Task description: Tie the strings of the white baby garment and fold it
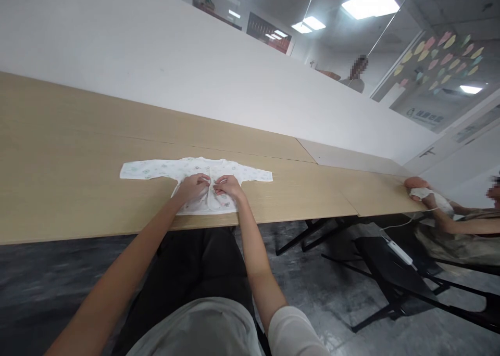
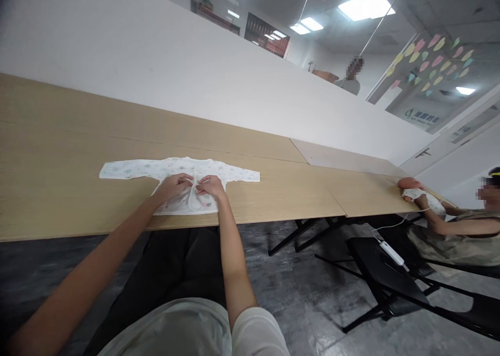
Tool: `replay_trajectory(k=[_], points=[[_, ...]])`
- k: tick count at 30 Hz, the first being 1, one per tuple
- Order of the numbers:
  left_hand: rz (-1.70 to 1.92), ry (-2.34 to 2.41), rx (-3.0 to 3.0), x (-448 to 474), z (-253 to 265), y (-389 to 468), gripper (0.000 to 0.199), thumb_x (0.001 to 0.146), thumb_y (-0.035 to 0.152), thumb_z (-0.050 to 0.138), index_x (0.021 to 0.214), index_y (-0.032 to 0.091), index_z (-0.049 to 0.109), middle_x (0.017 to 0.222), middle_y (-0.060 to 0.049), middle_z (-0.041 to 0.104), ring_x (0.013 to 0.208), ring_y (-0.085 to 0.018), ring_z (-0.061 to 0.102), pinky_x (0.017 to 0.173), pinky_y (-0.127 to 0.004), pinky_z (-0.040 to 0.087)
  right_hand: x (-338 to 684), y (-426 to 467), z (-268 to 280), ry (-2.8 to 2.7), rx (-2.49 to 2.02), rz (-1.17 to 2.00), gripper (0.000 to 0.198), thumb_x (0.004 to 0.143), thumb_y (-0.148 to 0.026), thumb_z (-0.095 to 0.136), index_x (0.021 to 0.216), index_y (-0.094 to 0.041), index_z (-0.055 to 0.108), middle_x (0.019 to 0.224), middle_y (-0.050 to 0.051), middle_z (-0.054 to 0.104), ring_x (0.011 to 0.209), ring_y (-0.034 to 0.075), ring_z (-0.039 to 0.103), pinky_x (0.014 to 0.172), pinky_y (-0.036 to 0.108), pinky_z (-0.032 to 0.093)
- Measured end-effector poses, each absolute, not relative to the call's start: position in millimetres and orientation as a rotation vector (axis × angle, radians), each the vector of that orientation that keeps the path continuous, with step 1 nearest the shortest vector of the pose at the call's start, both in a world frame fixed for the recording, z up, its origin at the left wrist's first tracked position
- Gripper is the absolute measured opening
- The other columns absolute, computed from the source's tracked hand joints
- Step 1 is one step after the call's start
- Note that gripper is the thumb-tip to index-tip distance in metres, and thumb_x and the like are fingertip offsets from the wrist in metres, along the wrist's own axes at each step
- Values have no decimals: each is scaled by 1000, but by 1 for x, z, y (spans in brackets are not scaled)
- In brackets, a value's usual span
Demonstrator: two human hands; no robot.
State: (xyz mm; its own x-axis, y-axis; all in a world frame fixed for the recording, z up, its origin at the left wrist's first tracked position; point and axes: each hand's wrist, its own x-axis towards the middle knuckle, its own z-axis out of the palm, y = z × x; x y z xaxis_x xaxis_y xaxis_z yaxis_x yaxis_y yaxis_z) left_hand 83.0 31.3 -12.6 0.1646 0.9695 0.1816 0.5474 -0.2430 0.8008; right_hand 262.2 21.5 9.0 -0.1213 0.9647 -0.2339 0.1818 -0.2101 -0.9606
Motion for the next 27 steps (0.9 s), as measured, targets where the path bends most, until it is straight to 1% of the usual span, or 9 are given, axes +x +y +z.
replay_trajectory(k=[3, 7, 9, 11, 15, 18, 22, 25, 27], points=[[983, 1426, 1847, 83, -16, 35, 38, 71, 41, 54, 99, 23, 72, 87, -4, 79, 85, -25, 70, 79, -35, 51, 261, 18, 8, -1449, -1472, 1291, 22, 80, -9, 75, 74, -19, 57, 56, -5, 63, 52, 10, 61, 57, 20, 52], [970, 1390, 1845, 83, -16, 43, 39, 70, 43, 54, 99, 23, 72, 84, -4, 79, 76, -24, 68, 70, -33, 50, 255, -6, 4, -1728, -1501, 886, 21, 79, -19, 80, 70, -20, 60, 60, -6, 60, 62, 12, 61, 67, 21, 48], [952, 1397, 1847, 85, -14, 48, 37, 68, 42, 55, 96, 24, 71, 79, -3, 77, 74, -24, 68, 66, -32, 49, 251, -23, 2, -1866, -1506, 701, 22, 79, -21, 81, 68, -19, 62, 66, -3, 63, 71, 14, 62, 74, 23, 47], [952, 1423, 1855, 89, -11, 55, 34, 67, 43, 58, 93, 24, 71, 74, -3, 75, 74, -24, 68, 67, -33, 49, 246, -39, 2, -1996, -1520, 548, 20, 80, -21, 81, 69, -19, 64, 75, 2, 68, 83, 17, 65, 81, 26, 46], [952, 1493, 1875, 101, -4, 66, 31, 66, 42, 65, 88, 22, 70, 75, -5, 73, 79, -27, 69, 76, -35, 50, 242, -63, 6, -2178, -1585, 345, 7, 87, -23, 75, 87, -16, 72, 97, 11, 74, 103, 23, 65, 90, 29, 46], [905, 1501, 1894, 104, -3, 71, 27, 65, 36, 65, 88, 22, 70, 75, -6, 73, 80, -27, 69, 78, -35, 50, 241, -74, 11, -2301, -1635, 295, 11, 91, -24, 68, 95, -15, 74, 105, 14, 75, 104, 25, 67, 87, 29, 48], [913, 1443, 1996, 100, -7, 69, 24, 71, 37, 60, 86, 22, 71, 81, -7, 75, 84, -27, 69, 82, -36, 51, 241, -80, 10, -2389, -1683, 199, 21, 96, -17, 55, 98, -12, 74, 103, 17, 75, 97, 25, 69, 78, 30, 48], [937, 1446, 2155, 95, -10, 65, 23, 71, 36, 58, 84, 22, 72, 92, -10, 76, 98, -30, 68, 93, -40, 50, 240, -83, 6, -2388, -1686, 135, 23, 97, -15, 52, 98, -12, 74, 102, 16, 75, 96, 24, 69, 75, 29, 48], [933, 1423, 2260, 92, -11, 61, 27, 75, 38, 55, 86, 22, 73, 100, -12, 76, 107, -32, 66, 102, -43, 47, 241, -84, 1, -2358, -1669, 94, 21, 97, -16, 53, 98, -14, 74, 101, 14, 75, 93, 23, 69, 74, 28, 47]])
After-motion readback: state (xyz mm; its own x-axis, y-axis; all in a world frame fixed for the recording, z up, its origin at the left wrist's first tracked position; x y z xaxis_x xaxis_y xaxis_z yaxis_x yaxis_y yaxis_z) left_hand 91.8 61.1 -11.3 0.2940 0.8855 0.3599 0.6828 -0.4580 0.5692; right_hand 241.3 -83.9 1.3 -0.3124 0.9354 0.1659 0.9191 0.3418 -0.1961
